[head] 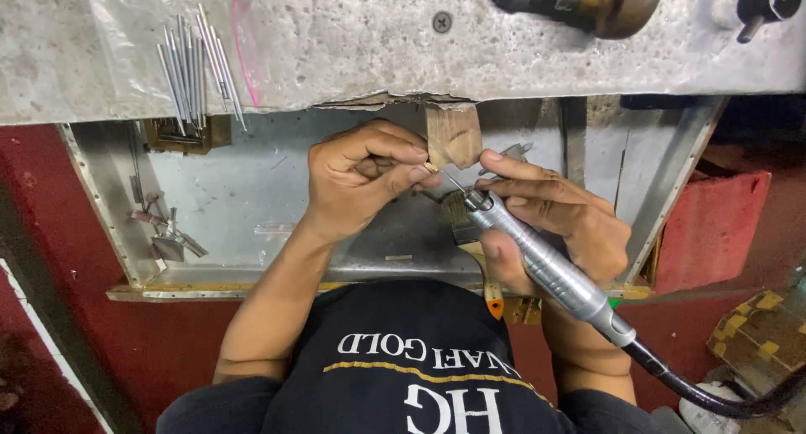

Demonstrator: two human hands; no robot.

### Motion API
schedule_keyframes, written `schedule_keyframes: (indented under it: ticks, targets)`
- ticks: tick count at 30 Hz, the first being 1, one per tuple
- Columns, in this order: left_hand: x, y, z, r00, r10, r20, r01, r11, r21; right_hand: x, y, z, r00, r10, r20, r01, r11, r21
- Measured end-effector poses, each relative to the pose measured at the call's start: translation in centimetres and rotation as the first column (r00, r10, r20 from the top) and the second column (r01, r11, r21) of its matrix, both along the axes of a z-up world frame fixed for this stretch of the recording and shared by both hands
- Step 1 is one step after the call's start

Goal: Using a handheld rotary tool to grind and shape a small metal jewelry component against a wooden bench pin.

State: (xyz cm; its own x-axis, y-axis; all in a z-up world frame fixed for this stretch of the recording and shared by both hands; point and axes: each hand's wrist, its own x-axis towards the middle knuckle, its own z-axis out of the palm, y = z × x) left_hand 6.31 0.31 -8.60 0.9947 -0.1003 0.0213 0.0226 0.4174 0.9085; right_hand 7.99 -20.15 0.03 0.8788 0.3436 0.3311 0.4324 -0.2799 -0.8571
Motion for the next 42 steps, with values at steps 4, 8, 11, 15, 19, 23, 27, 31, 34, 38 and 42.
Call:
schedule_keyframes:
  ticks: [4,8,11,15,19,23,27,31,34,38,42]
  targets:
    - [0.0,0.0,-0.9,0.999,-0.017,0.032,0.018,0.998,-0.057,0.2,0.2,-0.1,0.999,0.01,0.051,-0.01,1.0,-0.001]
    - [-0.4,-0.4,-2.3,0.998,-0.036,-0.043,0.031,0.992,-0.12,-0.1,0.0,0.5,1.0,0.0,-0.011,0.0,1.0,-0.015]
    - [-0.1,-0.4,-2.4,0.995,-0.053,-0.082,0.039,0.987,-0.159,-0.2,0.2,0.8,0.998,0.004,-0.065,-0.005,1.0,-0.008]
    - [0.3,-0.2,-3.0,0.995,-0.082,-0.049,0.074,0.987,-0.146,-0.4,0.0,0.6,0.995,-0.01,-0.102,0.01,1.0,-0.001]
    - [0.4,0.1,-3.3,0.994,-0.095,-0.046,0.088,0.986,-0.142,-0.2,0.0,0.4,0.995,-0.007,-0.095,0.005,1.0,-0.021]
    - [0.4,0.2,-3.3,0.992,-0.106,-0.061,0.096,0.984,-0.148,-0.2,0.0,0.6,0.996,0.0,-0.086,-0.002,0.999,-0.033]
    - [0.5,0.2,-3.0,0.993,-0.104,-0.053,0.094,0.982,-0.162,-0.1,0.1,0.2,0.999,-0.013,-0.044,0.011,0.999,-0.052]
    - [0.6,0.4,-3.0,0.993,-0.111,-0.039,0.105,0.984,-0.144,0.1,0.3,0.6,1.0,-0.005,-0.021,0.004,0.997,-0.074]
    - [0.8,0.6,-2.6,0.993,-0.115,-0.018,0.112,0.985,-0.129,0.0,0.4,0.6,1.0,-0.005,-0.021,0.003,0.997,-0.072]
    - [1.0,0.9,-1.9,0.992,-0.125,0.006,0.125,0.988,-0.096,0.0,0.4,1.2,0.997,-0.051,-0.057,0.042,0.989,-0.139]
    - [0.9,1.1,-2.0,0.993,-0.117,-0.003,0.117,0.992,-0.05,0.1,0.8,2.4,0.993,-0.082,-0.089,0.059,0.97,-0.234]
